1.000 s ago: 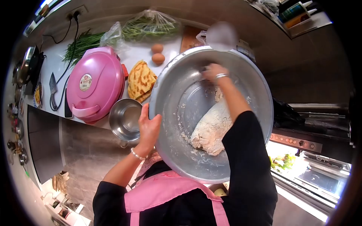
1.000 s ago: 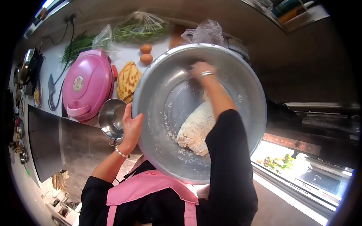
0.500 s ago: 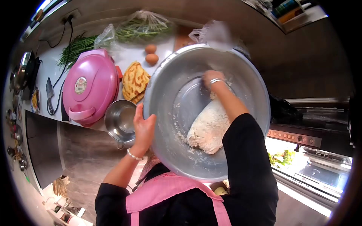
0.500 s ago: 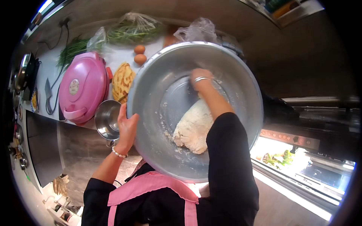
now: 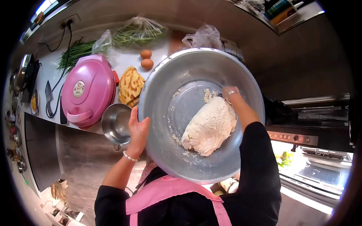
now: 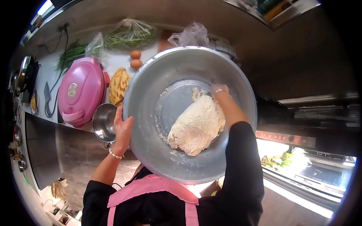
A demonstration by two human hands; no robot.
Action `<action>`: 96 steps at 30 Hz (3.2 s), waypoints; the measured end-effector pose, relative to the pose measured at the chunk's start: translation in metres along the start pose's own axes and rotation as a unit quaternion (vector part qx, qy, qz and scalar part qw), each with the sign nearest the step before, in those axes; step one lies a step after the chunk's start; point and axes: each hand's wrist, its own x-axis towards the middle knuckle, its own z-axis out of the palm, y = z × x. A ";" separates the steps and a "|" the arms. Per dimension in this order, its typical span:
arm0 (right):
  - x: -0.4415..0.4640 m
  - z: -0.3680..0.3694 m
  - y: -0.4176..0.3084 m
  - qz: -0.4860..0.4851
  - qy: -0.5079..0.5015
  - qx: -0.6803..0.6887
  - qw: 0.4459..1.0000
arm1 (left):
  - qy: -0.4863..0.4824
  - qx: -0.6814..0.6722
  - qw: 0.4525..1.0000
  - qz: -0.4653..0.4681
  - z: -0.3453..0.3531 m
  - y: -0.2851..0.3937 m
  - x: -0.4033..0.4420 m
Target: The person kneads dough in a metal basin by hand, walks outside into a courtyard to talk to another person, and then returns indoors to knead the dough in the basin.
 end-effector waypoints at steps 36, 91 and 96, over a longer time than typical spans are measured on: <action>-0.247 0.108 0.022 -0.125 -0.038 -0.053 0.990 | 0.007 -0.008 1.000 -0.010 0.004 -0.001 -0.004; -0.252 0.112 -0.137 -0.286 0.015 0.377 0.881 | -0.013 -0.035 0.999 0.029 -0.002 -0.015 0.001; -0.252 0.140 -0.102 -0.323 0.078 0.391 0.858 | -0.019 -0.017 0.998 0.049 -0.005 -0.014 0.002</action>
